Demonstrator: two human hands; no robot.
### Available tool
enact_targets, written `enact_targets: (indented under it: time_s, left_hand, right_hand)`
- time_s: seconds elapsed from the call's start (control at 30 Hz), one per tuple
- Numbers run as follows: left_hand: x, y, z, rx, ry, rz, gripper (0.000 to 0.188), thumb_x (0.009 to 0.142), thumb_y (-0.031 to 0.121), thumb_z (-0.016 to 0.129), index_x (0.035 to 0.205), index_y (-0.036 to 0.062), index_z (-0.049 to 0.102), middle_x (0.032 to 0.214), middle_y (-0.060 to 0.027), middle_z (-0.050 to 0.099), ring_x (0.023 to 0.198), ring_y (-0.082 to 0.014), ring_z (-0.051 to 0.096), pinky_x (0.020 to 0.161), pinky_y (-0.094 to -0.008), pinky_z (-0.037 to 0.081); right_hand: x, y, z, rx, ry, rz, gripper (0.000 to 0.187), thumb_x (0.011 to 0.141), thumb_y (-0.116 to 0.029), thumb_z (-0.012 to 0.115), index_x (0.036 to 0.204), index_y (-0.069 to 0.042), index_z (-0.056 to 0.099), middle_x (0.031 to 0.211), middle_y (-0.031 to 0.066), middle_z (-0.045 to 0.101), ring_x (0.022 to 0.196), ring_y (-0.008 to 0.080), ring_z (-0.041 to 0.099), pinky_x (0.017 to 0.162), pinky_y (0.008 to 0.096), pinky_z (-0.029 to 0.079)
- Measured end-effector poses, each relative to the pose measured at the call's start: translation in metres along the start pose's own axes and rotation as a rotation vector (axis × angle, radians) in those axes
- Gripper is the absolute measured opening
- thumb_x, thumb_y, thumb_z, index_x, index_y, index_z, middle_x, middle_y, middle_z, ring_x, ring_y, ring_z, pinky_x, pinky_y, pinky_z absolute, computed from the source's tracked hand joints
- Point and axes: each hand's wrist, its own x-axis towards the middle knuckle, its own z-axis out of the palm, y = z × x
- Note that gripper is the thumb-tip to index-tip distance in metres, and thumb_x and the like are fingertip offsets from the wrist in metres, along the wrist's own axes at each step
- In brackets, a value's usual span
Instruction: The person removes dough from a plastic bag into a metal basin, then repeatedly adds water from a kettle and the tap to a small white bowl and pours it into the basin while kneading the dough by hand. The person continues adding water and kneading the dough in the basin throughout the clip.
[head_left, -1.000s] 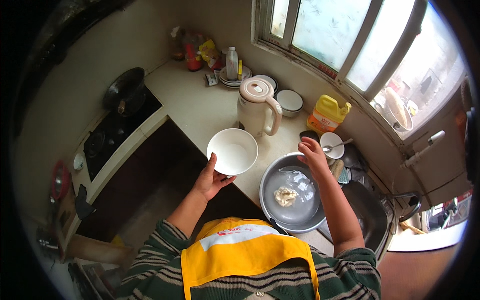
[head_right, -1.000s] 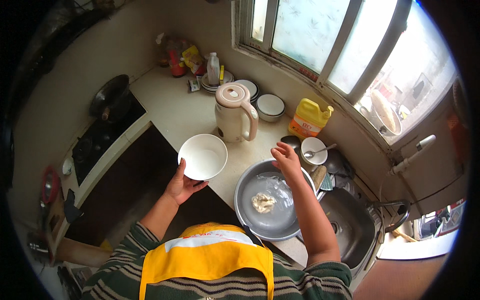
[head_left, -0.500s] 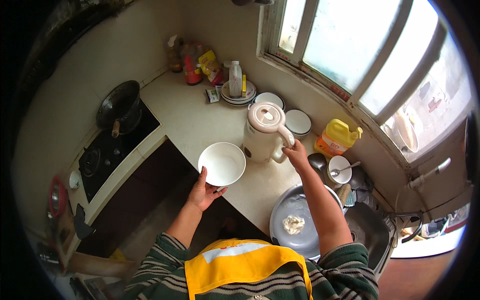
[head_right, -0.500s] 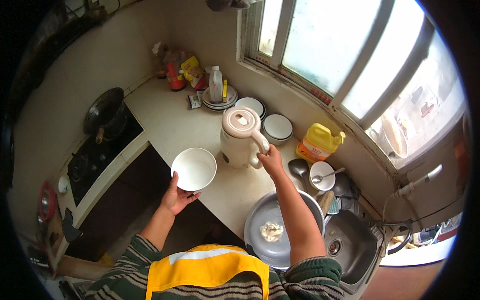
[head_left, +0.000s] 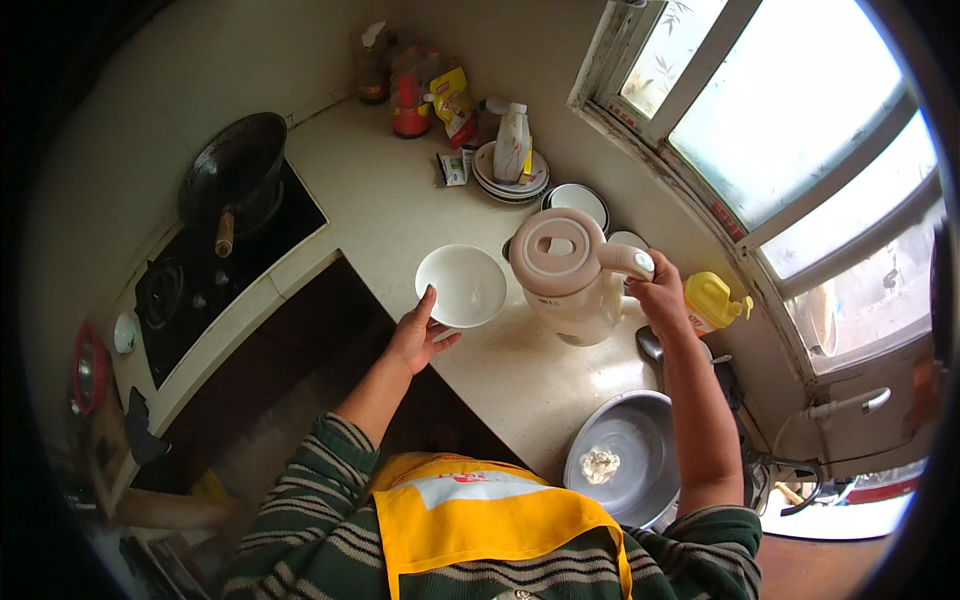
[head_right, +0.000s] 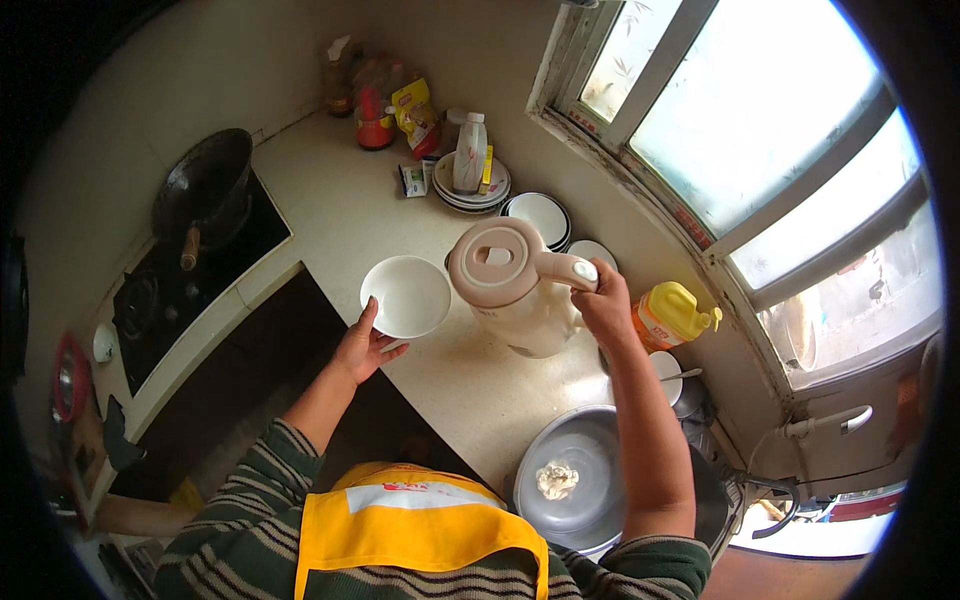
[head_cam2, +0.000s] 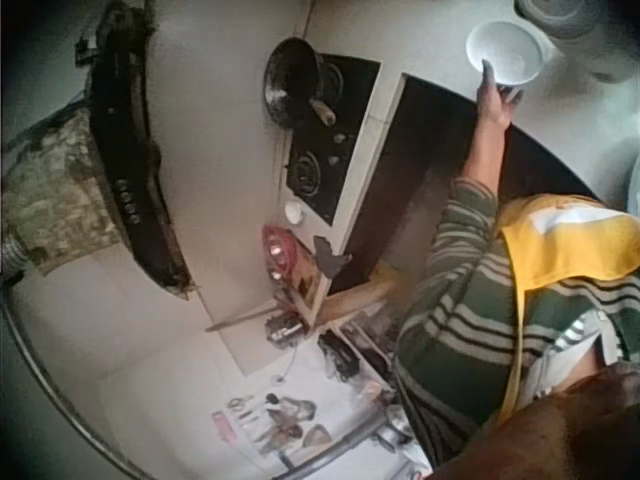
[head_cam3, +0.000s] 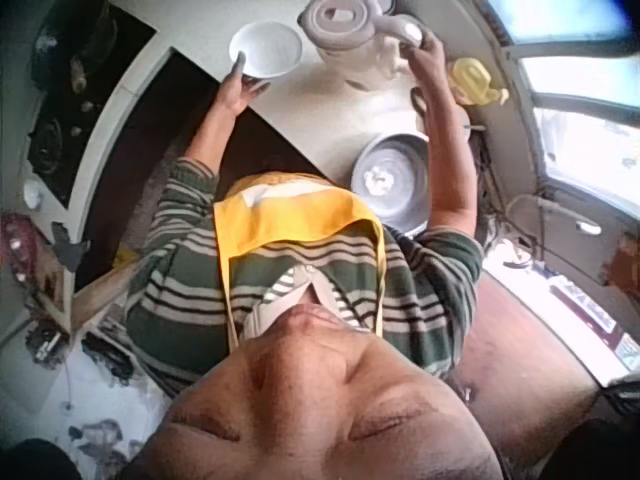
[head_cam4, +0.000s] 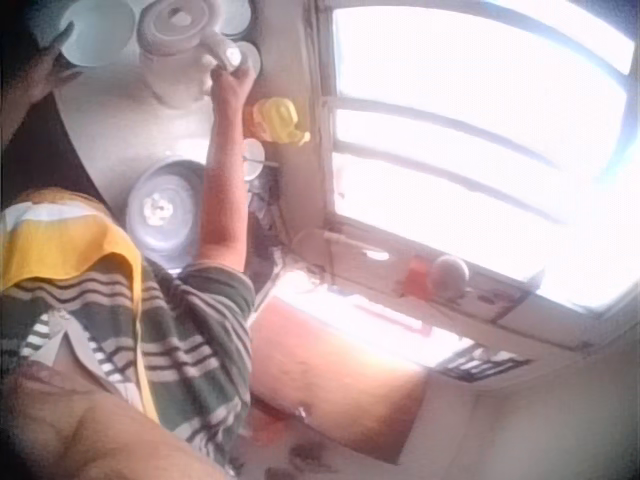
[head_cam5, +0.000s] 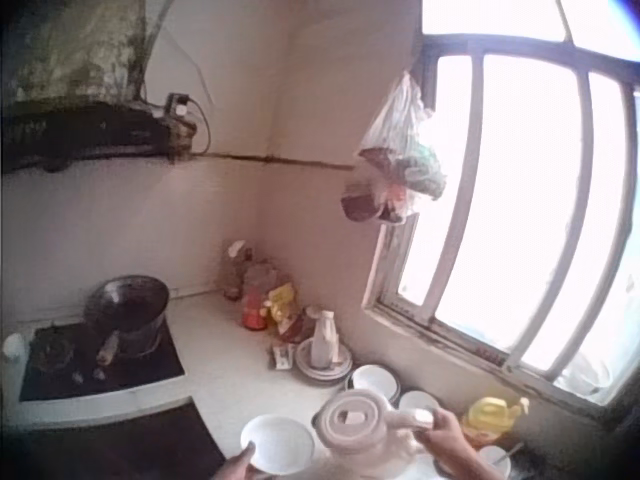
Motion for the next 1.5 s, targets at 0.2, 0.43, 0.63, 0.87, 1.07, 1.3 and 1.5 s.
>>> enact_targets:
  time_s: [0.2, 0.43, 0.63, 0.87, 1.07, 1.3, 1.5]
  left_hand:
    - [0.013, 0.008, -0.005, 0.026, -0.032, -0.006, 0.079, 0.074, 0.066, 0.063, 0.126, 0.0091, 0.046, 0.117, -0.0072, 0.051, 0.109, -0.0218, 0.049, 0.089, -0.0414, 0.045]
    - [0.018, 0.008, -0.008, 0.05, -0.061, -0.033, 0.086, 0.071, 0.07, 0.063, 0.128, 0.0088, 0.045, 0.118, -0.0064, 0.051, 0.112, -0.0215, 0.047, 0.091, -0.0415, 0.044]
    - [0.02, 0.009, -0.011, 0.065, -0.096, -0.043, 0.088, 0.07, 0.07, 0.064, 0.13, 0.01, 0.043, 0.121, -0.0063, 0.05, 0.113, -0.021, 0.046, 0.092, -0.0411, 0.043]
    - [0.025, 0.009, -0.014, 0.06, -0.117, -0.054, 0.088, 0.069, 0.07, 0.065, 0.13, 0.0103, 0.043, 0.122, -0.0063, 0.05, 0.113, -0.0211, 0.046, 0.093, -0.042, 0.042]
    - [0.029, 0.008, -0.017, 0.049, -0.114, -0.071, 0.087, 0.069, 0.07, 0.065, 0.129, 0.0109, 0.044, 0.121, -0.0061, 0.05, 0.113, -0.0215, 0.047, 0.093, -0.0429, 0.042]
    - [0.032, 0.008, -0.02, 0.018, -0.117, -0.078, 0.083, 0.071, 0.067, 0.065, 0.13, 0.011, 0.043, 0.123, -0.0061, 0.05, 0.114, -0.0214, 0.046, 0.094, -0.0437, 0.041]
    - [0.035, 0.007, -0.024, 0.014, -0.101, -0.081, 0.084, 0.072, 0.066, 0.065, 0.13, 0.01, 0.042, 0.124, -0.0068, 0.049, 0.115, -0.0221, 0.046, 0.093, -0.0441, 0.042]
  right_hand:
    - [0.011, -0.056, 0.014, -0.441, -0.046, -0.232, 0.02, 0.068, 0.006, 0.052, 0.086, -0.001, 0.056, 0.073, 0.0087, 0.057, 0.067, 0.0167, 0.053, 0.061, 0.0305, 0.044]
    - [0.022, -0.084, 0.037, -0.762, -0.069, -0.362, 0.018, 0.065, 0.004, 0.053, 0.082, -0.002, 0.055, 0.083, 0.0175, 0.061, 0.088, 0.0385, 0.057, 0.074, 0.0434, 0.046]
    - [0.031, -0.093, 0.044, -0.903, -0.074, -0.406, 0.022, 0.066, 0.002, 0.053, 0.086, -0.005, 0.057, 0.083, 0.0144, 0.062, 0.088, 0.0364, 0.057, 0.076, 0.0445, 0.045]
    - [0.032, -0.105, 0.054, -0.996, -0.068, -0.424, 0.022, 0.067, 0.001, 0.052, 0.087, -0.007, 0.058, 0.087, 0.0119, 0.062, 0.092, 0.0331, 0.057, 0.079, 0.0441, 0.042]
    - [0.034, -0.113, 0.057, -1.015, -0.075, -0.401, 0.022, 0.067, 0.0, 0.052, 0.087, -0.007, 0.058, 0.087, 0.0113, 0.063, 0.093, 0.0324, 0.057, 0.081, 0.0437, 0.042]
    - [0.036, -0.114, 0.062, -1.031, -0.072, -0.446, 0.02, 0.067, -0.001, 0.054, 0.086, -0.008, 0.057, 0.086, 0.0105, 0.062, 0.092, 0.0315, 0.057, 0.08, 0.0432, 0.041]
    - [0.04, -0.114, 0.066, -1.076, -0.082, -0.436, 0.022, 0.068, 0.0, 0.054, 0.087, -0.008, 0.056, 0.086, 0.0116, 0.062, 0.092, 0.0328, 0.057, 0.078, 0.0431, 0.041]
